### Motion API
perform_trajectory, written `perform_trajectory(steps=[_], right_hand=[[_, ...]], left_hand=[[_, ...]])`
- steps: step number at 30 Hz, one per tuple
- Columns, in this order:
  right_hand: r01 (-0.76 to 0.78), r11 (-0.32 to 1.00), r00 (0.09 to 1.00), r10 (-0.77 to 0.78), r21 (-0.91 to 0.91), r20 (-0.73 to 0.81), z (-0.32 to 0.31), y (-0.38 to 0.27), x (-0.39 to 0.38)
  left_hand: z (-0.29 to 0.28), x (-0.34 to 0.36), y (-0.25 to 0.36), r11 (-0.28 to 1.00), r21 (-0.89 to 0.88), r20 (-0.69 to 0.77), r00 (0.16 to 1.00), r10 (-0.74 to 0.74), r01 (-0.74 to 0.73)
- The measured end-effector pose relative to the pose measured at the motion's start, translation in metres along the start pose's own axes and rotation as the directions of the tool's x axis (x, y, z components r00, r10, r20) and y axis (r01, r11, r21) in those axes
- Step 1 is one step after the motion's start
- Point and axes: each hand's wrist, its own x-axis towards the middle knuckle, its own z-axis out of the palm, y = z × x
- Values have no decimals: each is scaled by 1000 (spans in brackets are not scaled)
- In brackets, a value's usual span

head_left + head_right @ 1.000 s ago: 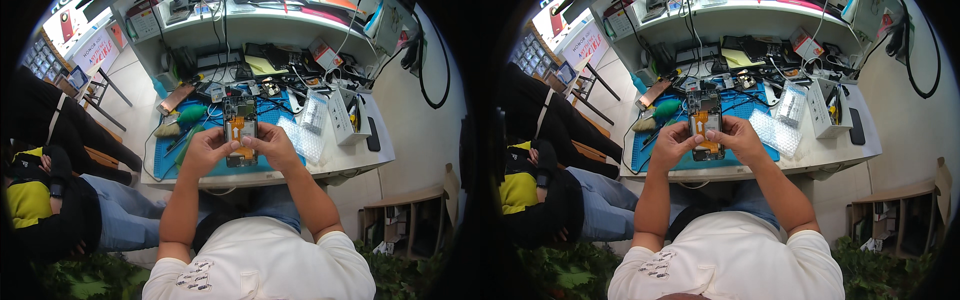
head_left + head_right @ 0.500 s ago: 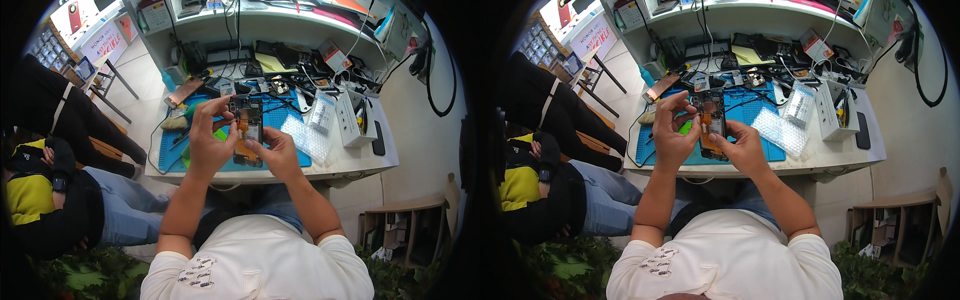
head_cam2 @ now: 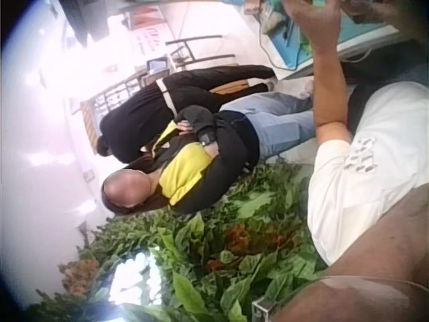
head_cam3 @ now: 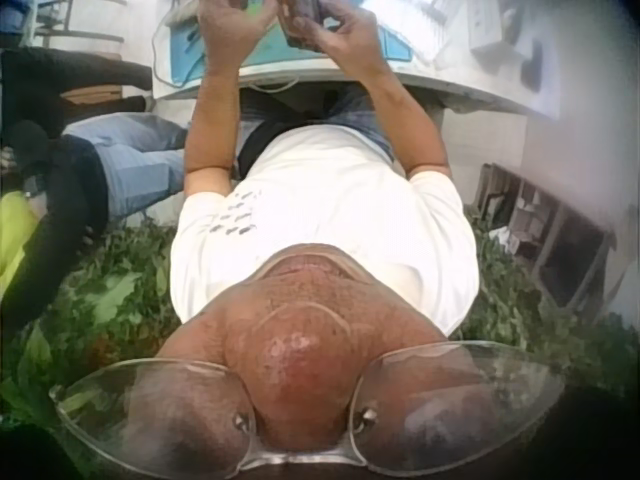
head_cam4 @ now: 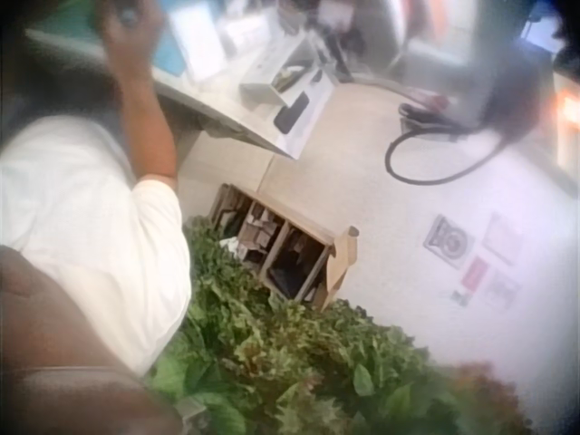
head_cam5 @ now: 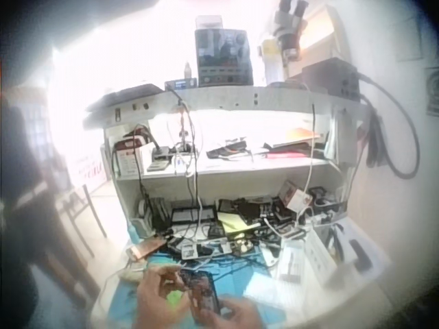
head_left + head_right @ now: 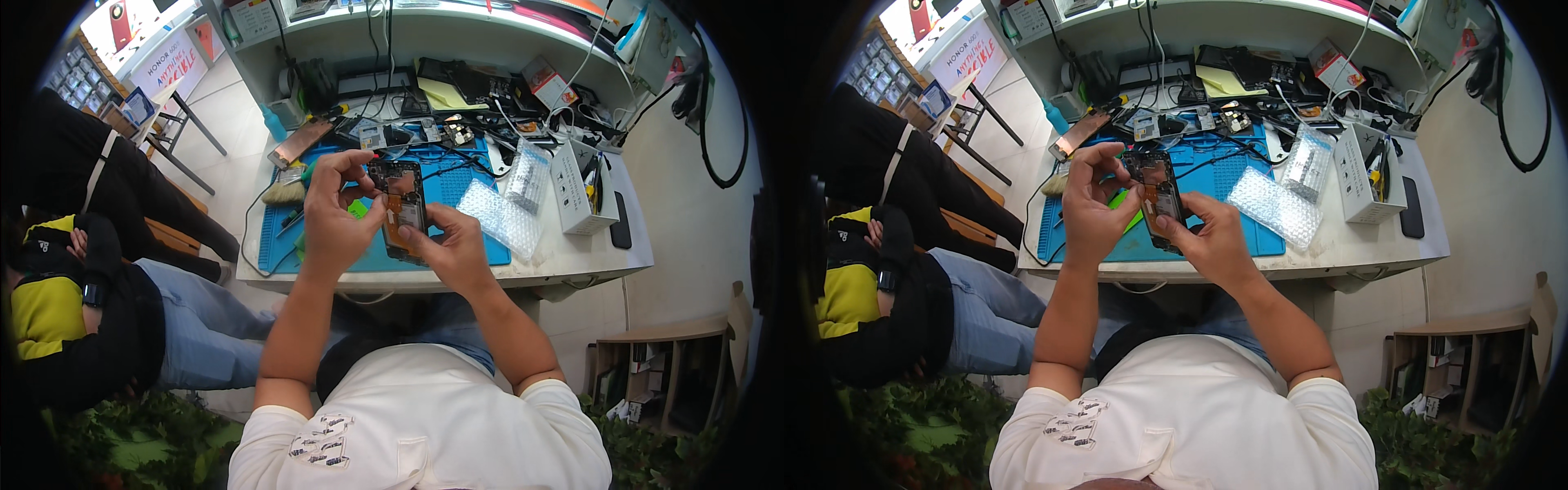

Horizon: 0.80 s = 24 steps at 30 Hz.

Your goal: The person disassembles a smartphone at a repair bench using a blue pry tool and their hands. They remove the back cover, separate the internal components, and handle the logic board and a replacement screen assembly.

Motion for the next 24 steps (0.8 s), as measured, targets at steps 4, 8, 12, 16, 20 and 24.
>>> perform_trajectory(steps=[4,8,12,16,20,24], right_hand=[[-43,999,999,42,23,31,-3,7,-1],[-82,987,996,76,135,52,-3,11,-1],[-122,976,992,111,180,66,-6,9,-1],[-122,967,991,106,223,85,-4,6,0],[-133,972,989,117,193,91,-3,5,-1],[-126,976,990,113,179,83,-3,4,-2]], left_hand=[[-3,0,-5,994,-91,37,998,-54,57],[-8,-2,-12,995,-94,46,999,-28,32],[-17,0,-12,969,-231,-44,994,-100,88],[-23,2,-19,720,-514,271,884,-381,467],[-18,-2,-29,728,-477,299,870,-393,493],[-15,-1,-27,773,-415,270,876,-399,480]])
